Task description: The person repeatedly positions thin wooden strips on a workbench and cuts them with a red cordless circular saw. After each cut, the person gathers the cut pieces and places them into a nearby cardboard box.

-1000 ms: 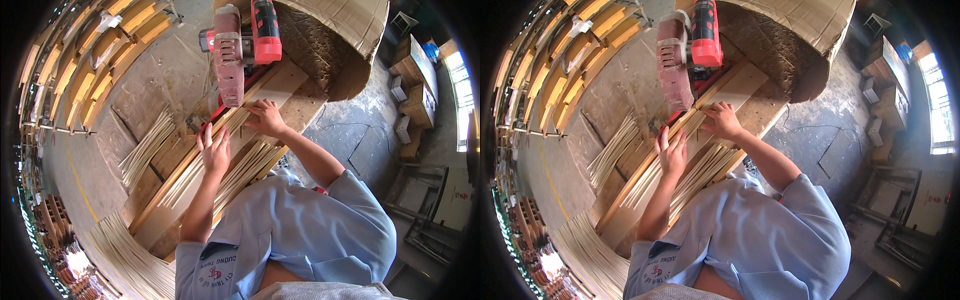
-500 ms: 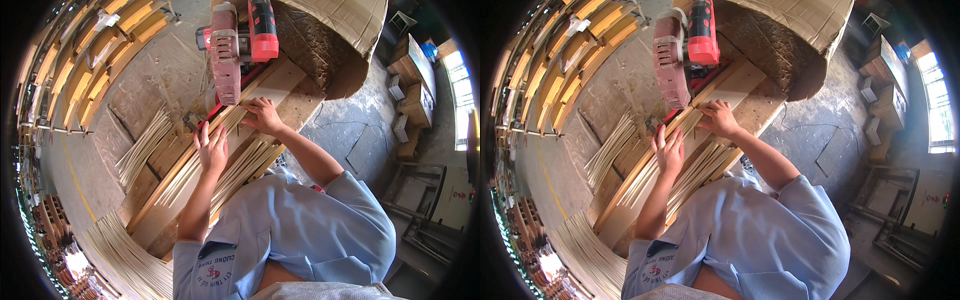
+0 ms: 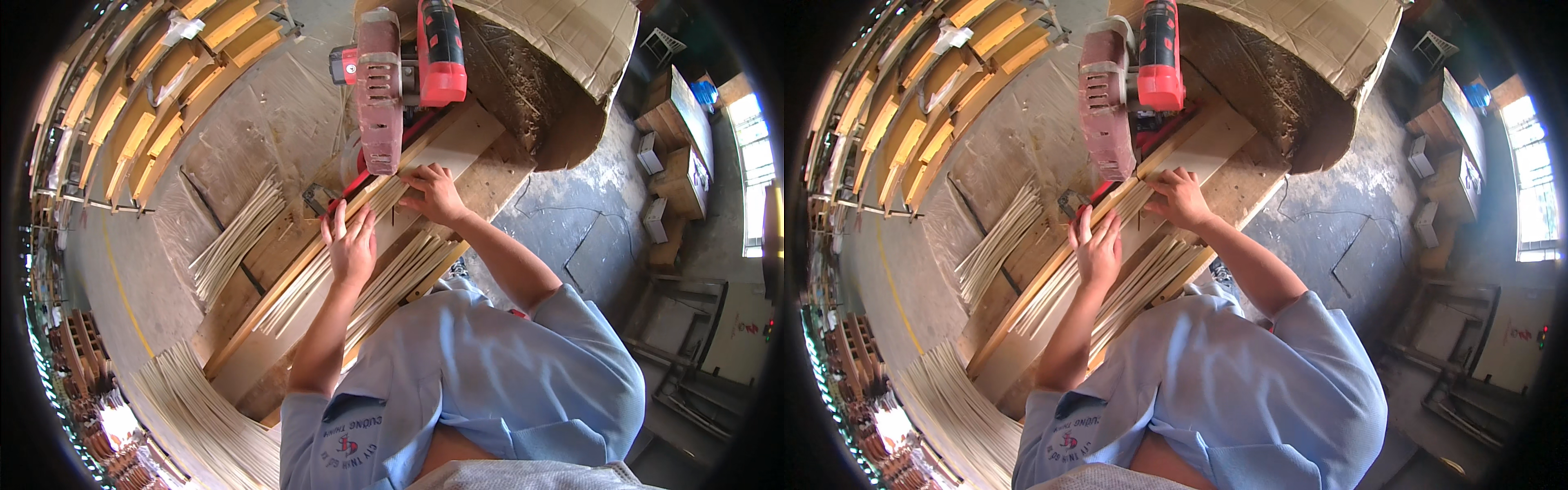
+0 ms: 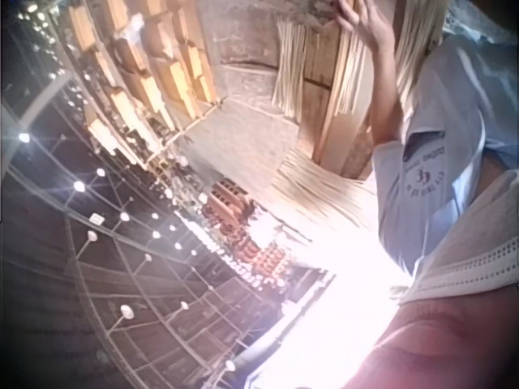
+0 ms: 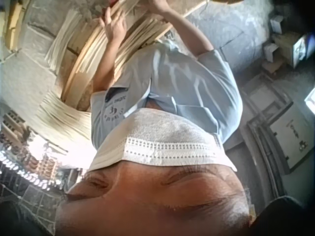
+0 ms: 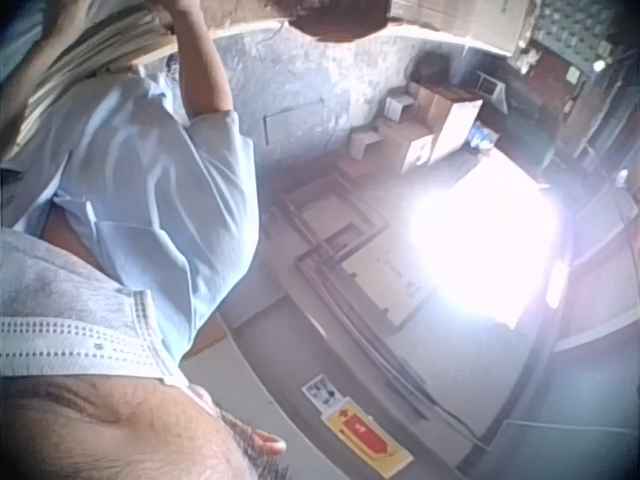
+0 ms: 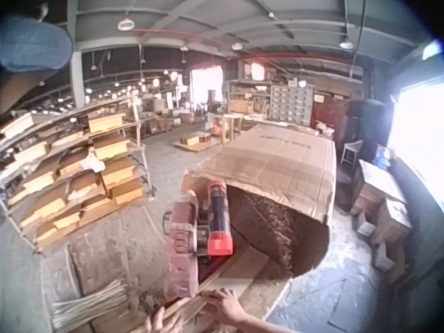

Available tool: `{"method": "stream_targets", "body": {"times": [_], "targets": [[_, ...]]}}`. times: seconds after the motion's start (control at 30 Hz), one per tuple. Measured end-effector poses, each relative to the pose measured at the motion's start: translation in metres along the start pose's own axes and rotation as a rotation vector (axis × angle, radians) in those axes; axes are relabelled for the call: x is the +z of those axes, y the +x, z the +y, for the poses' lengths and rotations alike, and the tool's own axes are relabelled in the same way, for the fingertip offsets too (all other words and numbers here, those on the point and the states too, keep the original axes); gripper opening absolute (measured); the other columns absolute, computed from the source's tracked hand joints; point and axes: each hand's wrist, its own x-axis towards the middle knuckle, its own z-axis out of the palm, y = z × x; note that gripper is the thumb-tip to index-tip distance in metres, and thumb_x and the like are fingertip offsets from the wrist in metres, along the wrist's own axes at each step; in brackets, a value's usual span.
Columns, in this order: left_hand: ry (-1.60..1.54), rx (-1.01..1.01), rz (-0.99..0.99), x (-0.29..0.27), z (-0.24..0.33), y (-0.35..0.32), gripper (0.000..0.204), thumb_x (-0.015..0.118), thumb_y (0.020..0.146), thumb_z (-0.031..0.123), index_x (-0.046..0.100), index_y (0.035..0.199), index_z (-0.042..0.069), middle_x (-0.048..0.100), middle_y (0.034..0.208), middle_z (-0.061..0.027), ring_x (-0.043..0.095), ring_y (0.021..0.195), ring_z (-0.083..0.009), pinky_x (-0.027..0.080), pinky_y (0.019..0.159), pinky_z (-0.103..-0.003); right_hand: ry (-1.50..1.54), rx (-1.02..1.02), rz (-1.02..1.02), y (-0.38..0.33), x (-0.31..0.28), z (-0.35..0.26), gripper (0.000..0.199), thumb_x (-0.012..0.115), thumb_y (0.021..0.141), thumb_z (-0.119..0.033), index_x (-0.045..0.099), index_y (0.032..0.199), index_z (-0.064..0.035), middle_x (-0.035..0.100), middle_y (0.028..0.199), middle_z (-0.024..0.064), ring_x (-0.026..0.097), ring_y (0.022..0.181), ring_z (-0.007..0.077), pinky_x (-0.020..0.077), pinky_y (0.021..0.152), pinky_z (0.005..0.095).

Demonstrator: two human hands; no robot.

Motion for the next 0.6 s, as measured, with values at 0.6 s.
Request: {"method": "stream_targets", "body": {"times": [0.6], "targets": [[0.013,-0.001,0.042,0.0033,-0.0028,-0.0015,0.041,0.070,0.093,0.017,0.071,0.133,0.015,0.062,0.151,0.0046,0.041,0.151,-0.0374,0.027,0.121,-0.068,0.054,0.013,-0.024,-0.0007,-0.0016,-0.0050,0.048,0.088,0.080,-0.040,0.079,0.120,-0.0161,0.068,0.113,0.0046,0.058,0.114,0.0291,0.0433,0.105,0.0446]]}}
